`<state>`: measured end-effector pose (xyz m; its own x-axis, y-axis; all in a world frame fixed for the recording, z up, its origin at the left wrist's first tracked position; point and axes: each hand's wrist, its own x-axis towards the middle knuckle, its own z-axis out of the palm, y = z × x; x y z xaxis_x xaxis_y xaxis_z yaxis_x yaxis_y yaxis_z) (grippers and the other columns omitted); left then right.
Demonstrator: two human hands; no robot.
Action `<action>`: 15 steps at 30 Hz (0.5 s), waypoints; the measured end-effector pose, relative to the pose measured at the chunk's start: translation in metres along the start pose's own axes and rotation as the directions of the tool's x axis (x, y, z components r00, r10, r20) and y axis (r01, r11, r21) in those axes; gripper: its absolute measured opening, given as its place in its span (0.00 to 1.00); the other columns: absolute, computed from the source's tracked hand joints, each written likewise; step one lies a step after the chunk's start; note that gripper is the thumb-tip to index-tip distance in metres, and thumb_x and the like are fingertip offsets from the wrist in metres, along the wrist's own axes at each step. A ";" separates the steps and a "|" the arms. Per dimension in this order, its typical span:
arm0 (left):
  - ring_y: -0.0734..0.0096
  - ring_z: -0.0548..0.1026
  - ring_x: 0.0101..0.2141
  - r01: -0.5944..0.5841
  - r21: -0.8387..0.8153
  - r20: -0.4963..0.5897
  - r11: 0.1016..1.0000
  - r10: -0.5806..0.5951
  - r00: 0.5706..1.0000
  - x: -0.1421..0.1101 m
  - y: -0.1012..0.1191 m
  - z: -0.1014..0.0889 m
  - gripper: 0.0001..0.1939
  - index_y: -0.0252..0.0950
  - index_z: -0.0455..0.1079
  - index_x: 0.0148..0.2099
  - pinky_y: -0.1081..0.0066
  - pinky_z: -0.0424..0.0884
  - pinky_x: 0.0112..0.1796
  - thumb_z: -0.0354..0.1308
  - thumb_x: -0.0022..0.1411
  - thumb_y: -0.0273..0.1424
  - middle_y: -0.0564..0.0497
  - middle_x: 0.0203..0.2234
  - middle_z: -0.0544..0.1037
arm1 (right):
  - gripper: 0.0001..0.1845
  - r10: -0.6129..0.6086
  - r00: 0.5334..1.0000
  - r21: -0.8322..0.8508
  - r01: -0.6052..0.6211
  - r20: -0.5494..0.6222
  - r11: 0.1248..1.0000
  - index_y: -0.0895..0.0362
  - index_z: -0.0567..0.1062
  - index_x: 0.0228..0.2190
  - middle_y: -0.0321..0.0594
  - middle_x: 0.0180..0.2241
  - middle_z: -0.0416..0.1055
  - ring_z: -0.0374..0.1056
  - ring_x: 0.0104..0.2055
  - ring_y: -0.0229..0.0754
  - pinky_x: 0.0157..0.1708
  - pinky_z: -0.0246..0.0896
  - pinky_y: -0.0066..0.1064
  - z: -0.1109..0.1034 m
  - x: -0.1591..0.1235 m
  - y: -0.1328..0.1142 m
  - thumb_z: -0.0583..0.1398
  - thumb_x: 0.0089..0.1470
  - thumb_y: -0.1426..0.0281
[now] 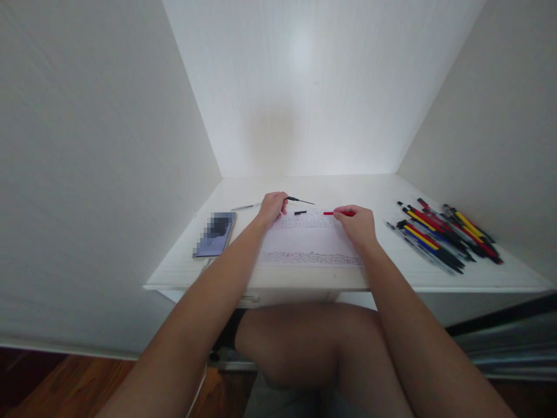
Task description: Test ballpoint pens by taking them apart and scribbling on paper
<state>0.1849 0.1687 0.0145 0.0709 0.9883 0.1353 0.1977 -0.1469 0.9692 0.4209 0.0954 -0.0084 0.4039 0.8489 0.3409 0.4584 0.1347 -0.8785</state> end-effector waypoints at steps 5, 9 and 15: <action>0.74 0.63 0.18 -0.006 0.111 -0.026 0.994 0.009 1.000 0.002 -0.001 -0.004 0.11 0.36 0.64 0.25 0.73 0.54 0.20 0.52 0.57 0.35 0.52 0.16 0.65 | 0.08 0.036 0.999 -0.066 -0.038 -0.040 0.997 0.60 0.82 0.37 0.40 0.33 0.76 0.73 0.38 0.50 0.41 0.67 0.36 -0.002 0.001 0.002 0.65 0.53 0.78; 0.73 0.65 0.20 -0.030 0.163 -0.034 0.986 0.036 0.999 0.003 -0.001 -0.004 0.11 0.36 0.65 0.25 0.72 0.57 0.24 0.53 0.58 0.35 0.52 0.17 0.67 | 0.11 0.016 1.000 -0.184 -0.017 -0.005 0.983 0.62 0.81 0.39 0.44 0.37 0.77 0.73 0.41 0.52 0.46 0.67 0.39 -0.003 -0.001 -0.004 0.62 0.53 0.81; 0.72 0.65 0.21 -0.055 0.222 -0.004 0.974 0.058 0.998 0.003 -0.002 -0.005 0.13 0.36 0.64 0.25 0.73 0.58 0.24 0.51 0.59 0.36 0.50 0.18 0.68 | 0.10 -0.065 0.998 -0.308 0.058 -0.012 0.950 0.63 0.81 0.40 0.49 0.40 0.76 0.72 0.44 0.55 0.51 0.65 0.44 -0.006 -0.004 -0.013 0.61 0.57 0.77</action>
<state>0.1799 0.1726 0.0142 0.0784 0.9783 0.1917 0.4054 -0.2070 0.8904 0.4187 0.0872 0.0035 0.3825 0.8322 0.4013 0.7026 0.0201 -0.7113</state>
